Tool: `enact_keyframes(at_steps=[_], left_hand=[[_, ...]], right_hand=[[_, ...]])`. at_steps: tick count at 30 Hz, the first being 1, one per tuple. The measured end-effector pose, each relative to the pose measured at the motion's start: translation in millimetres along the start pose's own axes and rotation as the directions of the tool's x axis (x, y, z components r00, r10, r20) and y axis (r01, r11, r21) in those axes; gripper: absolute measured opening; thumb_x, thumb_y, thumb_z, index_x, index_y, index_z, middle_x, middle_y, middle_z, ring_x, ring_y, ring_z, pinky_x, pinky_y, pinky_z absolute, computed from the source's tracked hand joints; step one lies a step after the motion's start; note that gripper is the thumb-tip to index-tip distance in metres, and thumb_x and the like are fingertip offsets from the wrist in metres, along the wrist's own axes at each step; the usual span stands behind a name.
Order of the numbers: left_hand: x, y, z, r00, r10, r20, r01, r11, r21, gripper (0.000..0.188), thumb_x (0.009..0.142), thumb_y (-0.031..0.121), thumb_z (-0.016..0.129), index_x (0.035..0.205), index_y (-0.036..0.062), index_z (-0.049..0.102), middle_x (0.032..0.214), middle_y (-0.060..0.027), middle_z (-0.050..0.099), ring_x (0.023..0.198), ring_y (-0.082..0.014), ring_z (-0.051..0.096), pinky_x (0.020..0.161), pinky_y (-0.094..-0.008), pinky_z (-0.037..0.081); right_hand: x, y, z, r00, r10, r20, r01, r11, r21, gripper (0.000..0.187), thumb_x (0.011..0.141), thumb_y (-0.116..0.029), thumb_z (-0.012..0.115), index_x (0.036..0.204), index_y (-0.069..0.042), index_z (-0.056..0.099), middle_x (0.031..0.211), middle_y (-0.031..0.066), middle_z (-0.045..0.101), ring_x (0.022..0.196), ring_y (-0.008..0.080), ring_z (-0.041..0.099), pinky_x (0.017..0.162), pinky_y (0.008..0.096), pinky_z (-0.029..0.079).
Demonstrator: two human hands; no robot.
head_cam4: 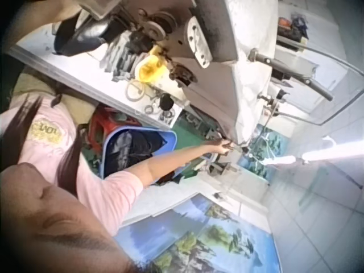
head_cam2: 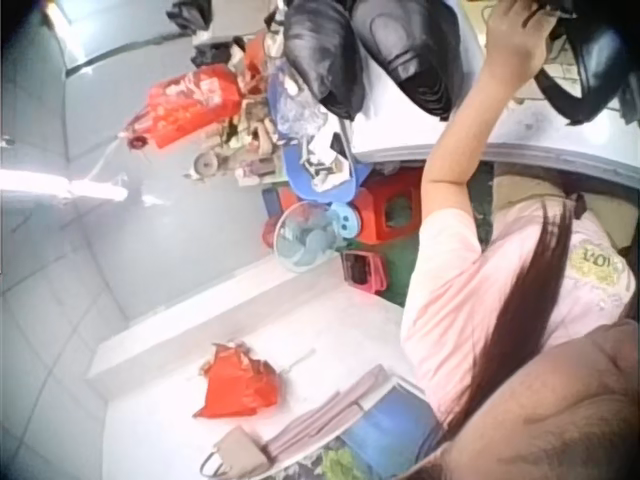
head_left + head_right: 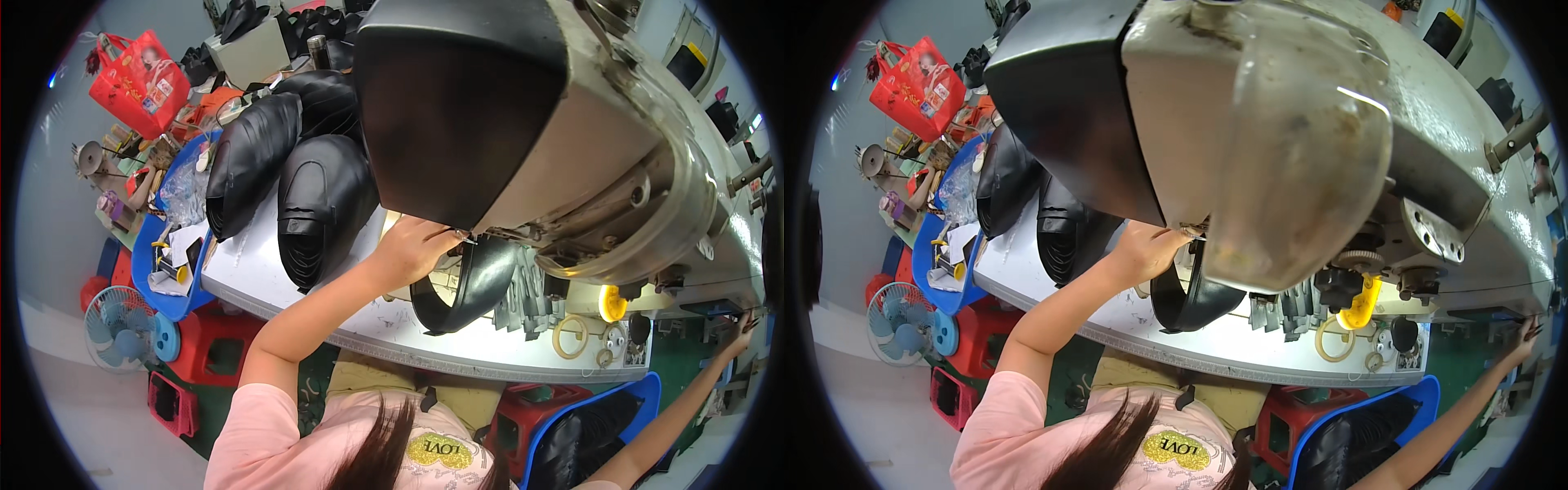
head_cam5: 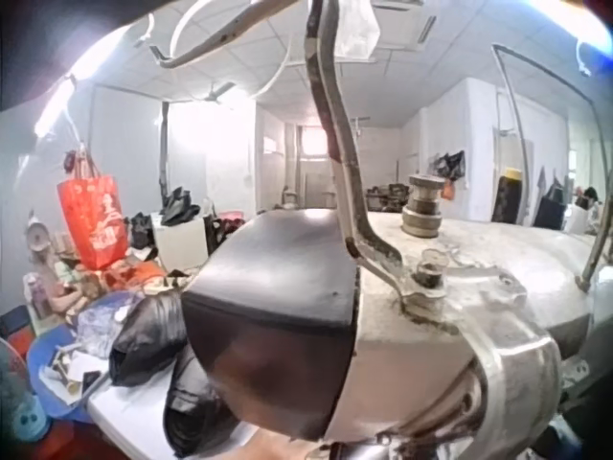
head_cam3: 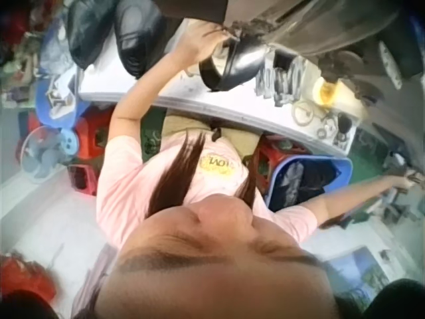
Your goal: The person sews black leather shoe uppers using a sewing machine. They repeatedly pick up a shoe, align it under the needle, sew a section, and then inspect the stitching before moving to the next shoe.
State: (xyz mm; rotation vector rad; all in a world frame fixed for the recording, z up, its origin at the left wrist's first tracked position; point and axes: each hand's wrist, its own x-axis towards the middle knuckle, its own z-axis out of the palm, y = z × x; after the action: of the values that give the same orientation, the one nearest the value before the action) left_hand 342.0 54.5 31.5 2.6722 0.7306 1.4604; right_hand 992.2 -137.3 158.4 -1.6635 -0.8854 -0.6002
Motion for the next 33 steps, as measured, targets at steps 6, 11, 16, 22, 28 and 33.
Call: enact_keyframes(at_steps=[6, 11, 16, 22, 28, 33], left_hand=[[3, 0, -2, 0.998, 0.061, -0.021, -0.059, 0.996, 0.062, 0.015, 0.065, 0.002, 0.06, 0.08, 0.0033, 0.061, 0.086, -0.008, 0.061, 0.083, -0.0238, 0.058, 0.073, -0.0327, 0.046], [-1, -4, 3, 0.998, 0.061, -0.023, -0.06, 0.998, 0.028, 0.015, 0.064, 0.002, 0.061, 0.078, 0.0037, 0.061, 0.085, -0.0082, 0.061, 0.08, -0.0243, 0.058, 0.072, -0.0326, 0.046], [-1, -5, 0, 0.996, 0.084, -0.032, -0.082, 0.994, 0.073, 0.015, 0.064, 0.001, 0.06, 0.078, 0.0039, 0.061, 0.082, -0.0083, 0.061, 0.078, -0.0245, 0.058, 0.068, -0.0321, 0.047], [4, -3, 1, 0.996, 0.077, -0.033, -0.076, 0.997, 0.027, 0.012, 0.066, 0.001, 0.06, 0.078, 0.0027, 0.061, 0.08, -0.0089, 0.061, 0.076, -0.0251, 0.058, 0.067, -0.0325, 0.046], [6, -5, 4, 0.994, 0.081, -0.072, -0.083, 0.997, -0.013, 0.008, 0.068, 0.001, 0.059, 0.076, 0.0018, 0.06, 0.078, -0.0094, 0.061, 0.075, -0.0256, 0.058, 0.067, -0.0336, 0.046], [5, -2, 1, 0.994, 0.09, -0.056, -0.086, 0.994, 0.066, 0.006, 0.069, 0.002, 0.058, 0.075, 0.0019, 0.059, 0.077, -0.0089, 0.061, 0.074, -0.0258, 0.057, 0.066, -0.0343, 0.045]], right_hand=[[-121, -34, 35, 0.959, -0.284, 0.003, 0.282, 0.949, -0.141, 0.025, 0.087, -0.015, 0.047, 0.102, 0.001, 0.058, 0.09, 0.0083, 0.06, 0.071, 0.0147, 0.055, 0.063, 0.0265, 0.043], [-213, -103, 26, 0.849, -0.424, 0.315, 0.42, 0.904, 0.084, 0.022, 0.086, -0.005, 0.045, 0.102, 0.003, 0.058, 0.102, 0.0141, 0.06, 0.088, 0.0229, 0.059, 0.077, 0.032, 0.044], [-139, -125, 24, 0.902, -0.382, -0.202, 0.345, 0.918, -0.196, 0.029, 0.09, -0.015, 0.043, 0.111, 0.002, 0.054, 0.106, 0.0177, 0.058, 0.094, 0.0243, 0.057, 0.079, 0.0294, 0.043], [80, 85, -25, 0.978, -0.019, 0.208, 0.074, 0.963, -0.261, 0.059, 0.086, -0.049, 0.039, 0.105, 0.005, 0.052, 0.093, 0.0164, 0.058, 0.073, 0.0229, 0.057, 0.059, 0.0291, 0.046], [122, 126, -50, 0.95, -0.12, 0.288, 0.186, 0.959, -0.212, 0.051, 0.083, -0.044, 0.049, 0.096, 0.004, 0.055, 0.081, 0.0105, 0.057, 0.061, 0.0166, 0.054, 0.048, 0.0269, 0.045], [-4, 13, 9, 0.959, 0.268, -0.087, -0.275, 0.958, -0.086, 0.037, 0.089, -0.03, 0.045, 0.1, 0.003, 0.057, 0.088, 0.0074, 0.059, 0.067, 0.017, 0.052, 0.063, 0.0284, 0.044]])
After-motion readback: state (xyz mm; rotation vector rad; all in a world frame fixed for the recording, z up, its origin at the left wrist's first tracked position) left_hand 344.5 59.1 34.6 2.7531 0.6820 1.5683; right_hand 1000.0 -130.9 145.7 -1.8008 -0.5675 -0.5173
